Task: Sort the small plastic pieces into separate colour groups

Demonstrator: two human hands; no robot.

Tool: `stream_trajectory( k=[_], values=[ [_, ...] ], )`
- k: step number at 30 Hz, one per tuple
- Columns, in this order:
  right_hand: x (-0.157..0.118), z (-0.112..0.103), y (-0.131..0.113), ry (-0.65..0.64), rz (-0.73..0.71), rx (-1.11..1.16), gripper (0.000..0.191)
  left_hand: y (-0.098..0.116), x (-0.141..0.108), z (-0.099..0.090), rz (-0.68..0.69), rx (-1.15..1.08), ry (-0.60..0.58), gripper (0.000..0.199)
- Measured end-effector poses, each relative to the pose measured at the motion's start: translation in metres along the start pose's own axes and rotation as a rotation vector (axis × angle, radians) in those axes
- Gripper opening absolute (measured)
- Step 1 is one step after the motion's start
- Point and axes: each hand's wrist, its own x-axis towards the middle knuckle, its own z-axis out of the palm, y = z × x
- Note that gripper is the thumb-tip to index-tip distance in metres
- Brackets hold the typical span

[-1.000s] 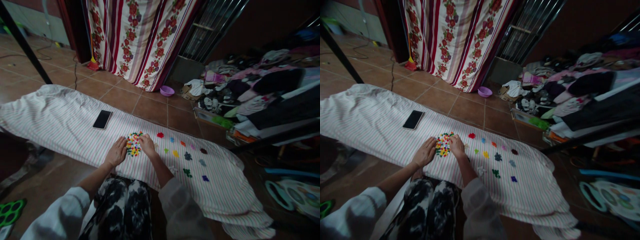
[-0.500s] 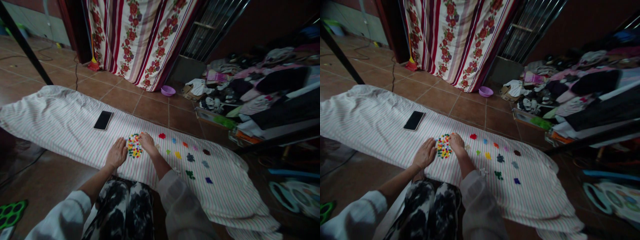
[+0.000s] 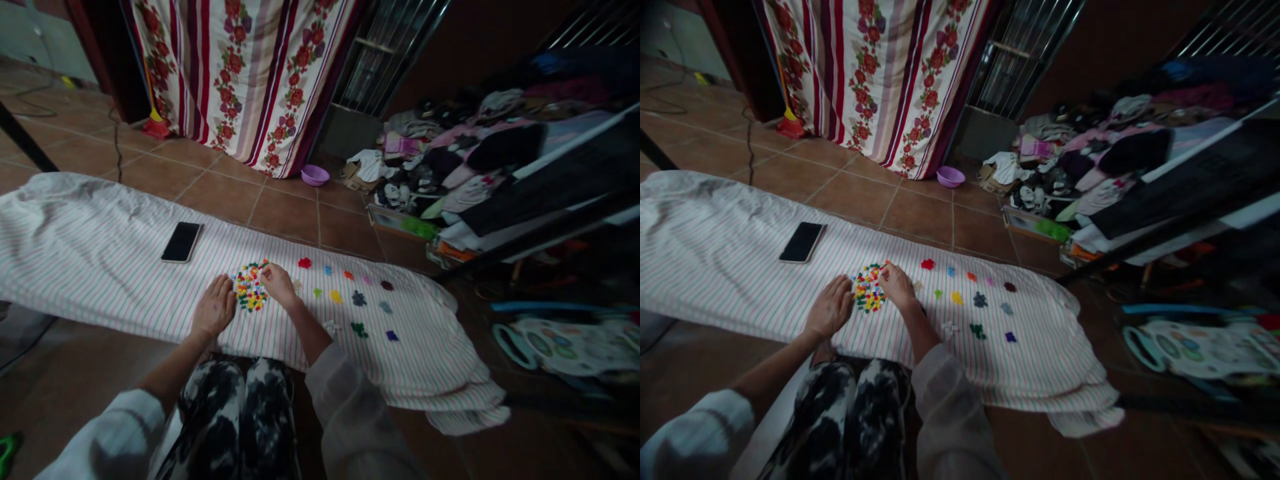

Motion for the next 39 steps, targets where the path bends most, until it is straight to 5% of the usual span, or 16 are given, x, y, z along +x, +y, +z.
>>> stream_trajectory(
  k=[6, 11, 17, 21, 28, 39],
  values=[
    [-0.027, -0.019, 0.022, 0.108, 0.129, 0.211, 0.010, -0.001, 0.002, -0.004, 0.107, 0.054, 0.046, 0.026],
    [-0.055, -0.058, 0.059, 0.294, 0.172, 0.366, 0.019, -0.001, 0.002, -0.004, 0.138, 0.083, 0.050, 0.026],
    [-0.091, -0.125, 0.122, 0.546, 0.366, 0.247, 0.030, -0.002, 0.001, -0.003, 0.094, 0.050, 0.044, 0.025],
    [-0.111, -0.153, 0.155, 0.582, 0.502, 0.093, 0.027, -0.002, 0.000, -0.002, 0.094, 0.044, 0.048, 0.023],
    [-0.117, -0.160, 0.183, 0.473, 0.613, -0.142, 0.026, -0.005, -0.001, 0.000, 0.101, 0.050, 0.045, 0.024],
    [-0.115, -0.157, 0.190, 0.434, 0.588, -0.120, 0.031, -0.005, 0.000, -0.002, 0.132, 0.054, 0.014, 0.025]
  ],
)
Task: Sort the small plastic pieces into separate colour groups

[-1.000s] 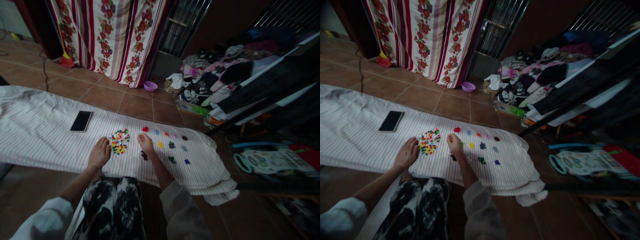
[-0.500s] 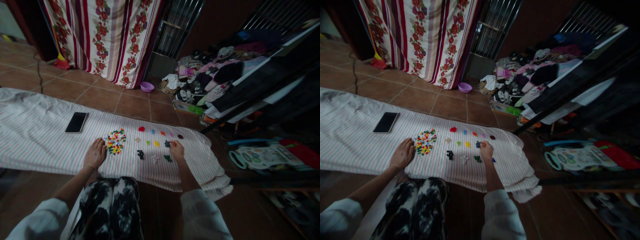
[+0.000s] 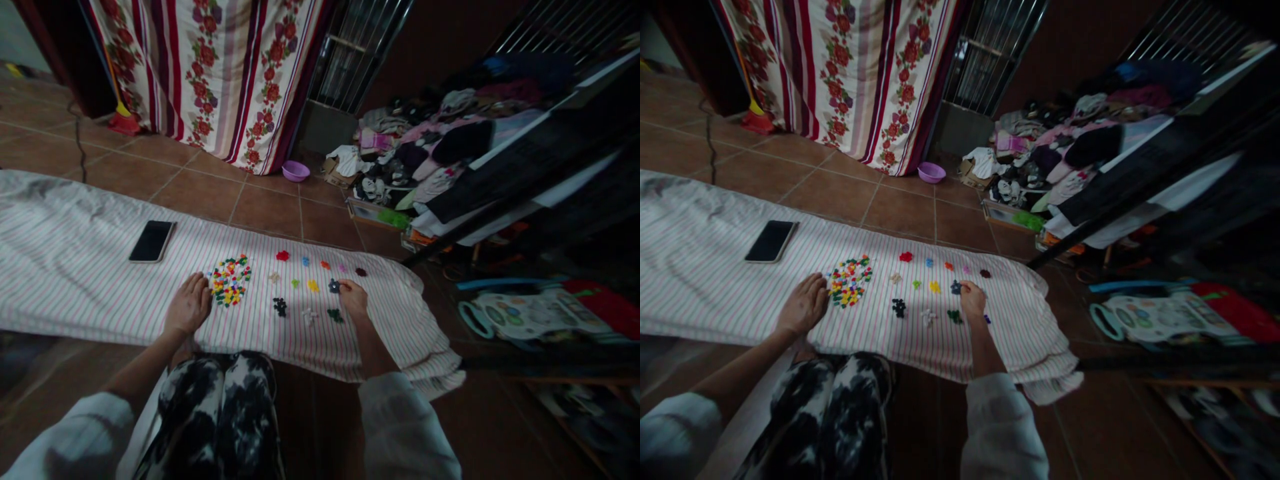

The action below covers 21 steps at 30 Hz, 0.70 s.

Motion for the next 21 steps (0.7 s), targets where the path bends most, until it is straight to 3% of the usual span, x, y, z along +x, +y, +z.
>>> stream_trajectory(
  k=[7, 11, 15, 21],
  values=[
    [-0.005, -0.004, -0.011, 0.062, -0.035, 0.056, 0.034, 0.002, 0.000, 0.001, -0.098, -0.016, 0.026, 0.029],
    [-0.019, 0.000, -0.039, 0.054, -0.122, 0.166, 0.037, 0.005, 0.001, -0.001, -0.170, -0.010, 0.037, 0.032],
    [-0.055, 0.020, -0.086, -0.091, -0.256, 0.274, 0.034, 0.007, 0.001, -0.001, -0.284, -0.019, 0.078, 0.034],
    [-0.124, 0.065, -0.144, -0.372, -0.562, 0.304, 0.029, 0.004, -0.002, 0.002, -0.316, -0.004, 0.078, 0.034]
  ],
)
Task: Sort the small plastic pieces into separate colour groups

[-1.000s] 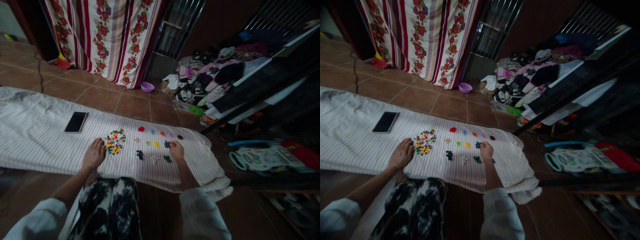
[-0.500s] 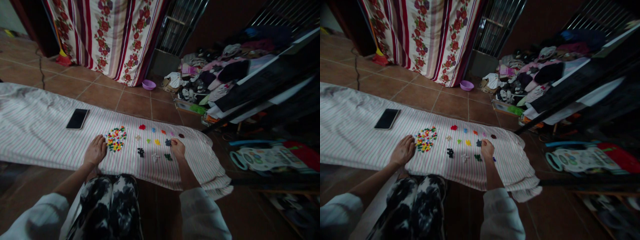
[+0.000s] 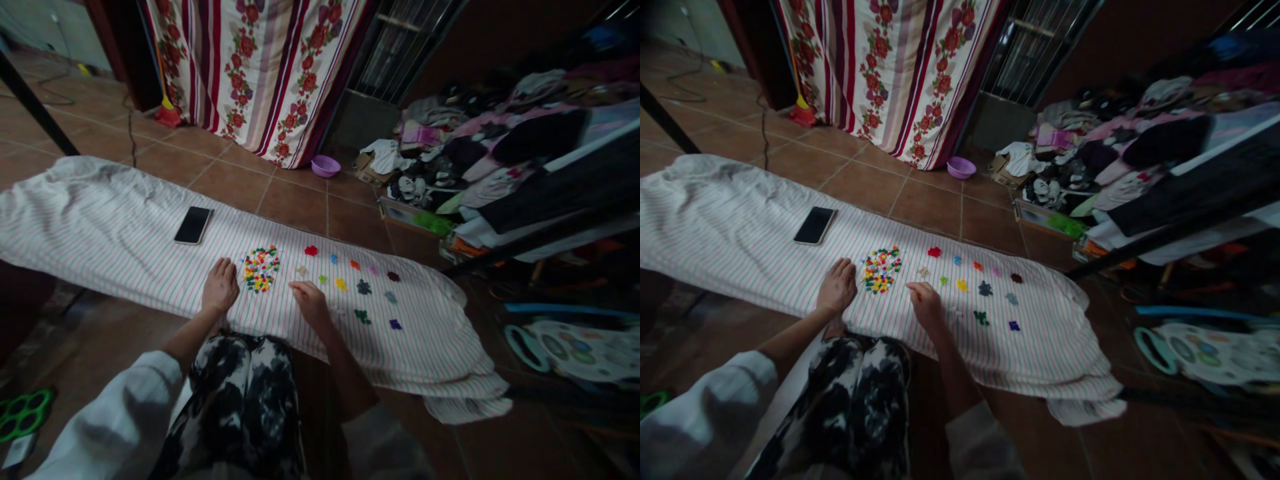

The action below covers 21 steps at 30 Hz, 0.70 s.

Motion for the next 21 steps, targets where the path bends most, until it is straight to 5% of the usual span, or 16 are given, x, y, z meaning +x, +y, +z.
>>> stream_trajectory(
  k=[4, 9, 21],
  values=[
    [-0.006, 0.033, -0.017, -0.141, -0.079, -0.055, 0.029, 0.000, 0.000, 0.000, -0.006, 0.035, -0.022, 0.033],
    [-0.005, 0.049, -0.024, -0.201, -0.037, -0.147, 0.029, 0.001, 0.000, 0.000, -0.015, 0.034, -0.017, 0.034],
    [0.013, 0.057, -0.027, -0.115, -0.052, -0.126, 0.032, 0.001, 0.000, 0.002, -0.015, 0.014, -0.040, 0.037]
  ],
)
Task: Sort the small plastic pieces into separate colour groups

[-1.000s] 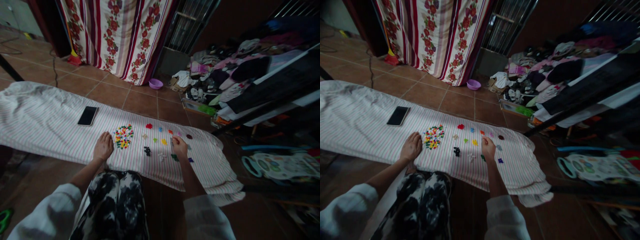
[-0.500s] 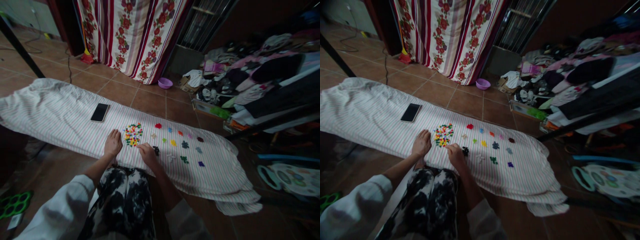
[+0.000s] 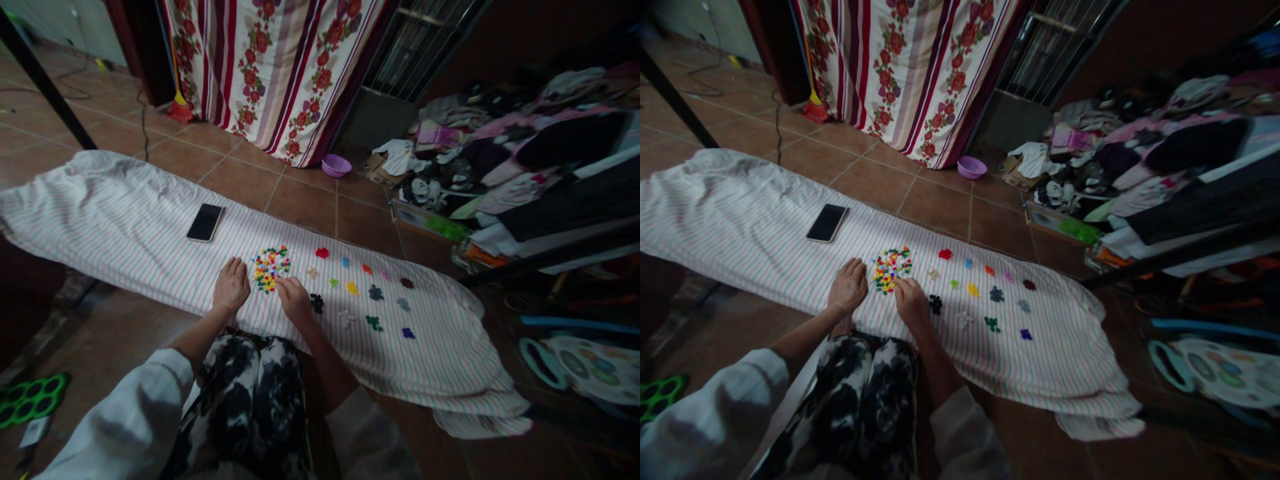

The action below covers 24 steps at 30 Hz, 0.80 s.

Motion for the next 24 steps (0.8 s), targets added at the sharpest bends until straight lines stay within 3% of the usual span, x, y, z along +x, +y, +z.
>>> stream_trajectory(
  k=[3, 10, 24],
  values=[
    [0.015, -0.002, 0.000, 0.011, 0.043, -0.061, 0.029, 0.000, 0.000, 0.001, 0.000, -0.005, 0.010, 0.037],
    [0.044, -0.002, -0.002, -0.106, 0.077, -0.250, 0.024, 0.002, 0.001, -0.002, -0.014, -0.007, -0.012, 0.036],
    [0.063, -0.012, -0.014, -0.266, 0.077, -0.414, 0.019, 0.005, 0.001, -0.004, -0.017, -0.003, -0.009, 0.034]
  ],
)
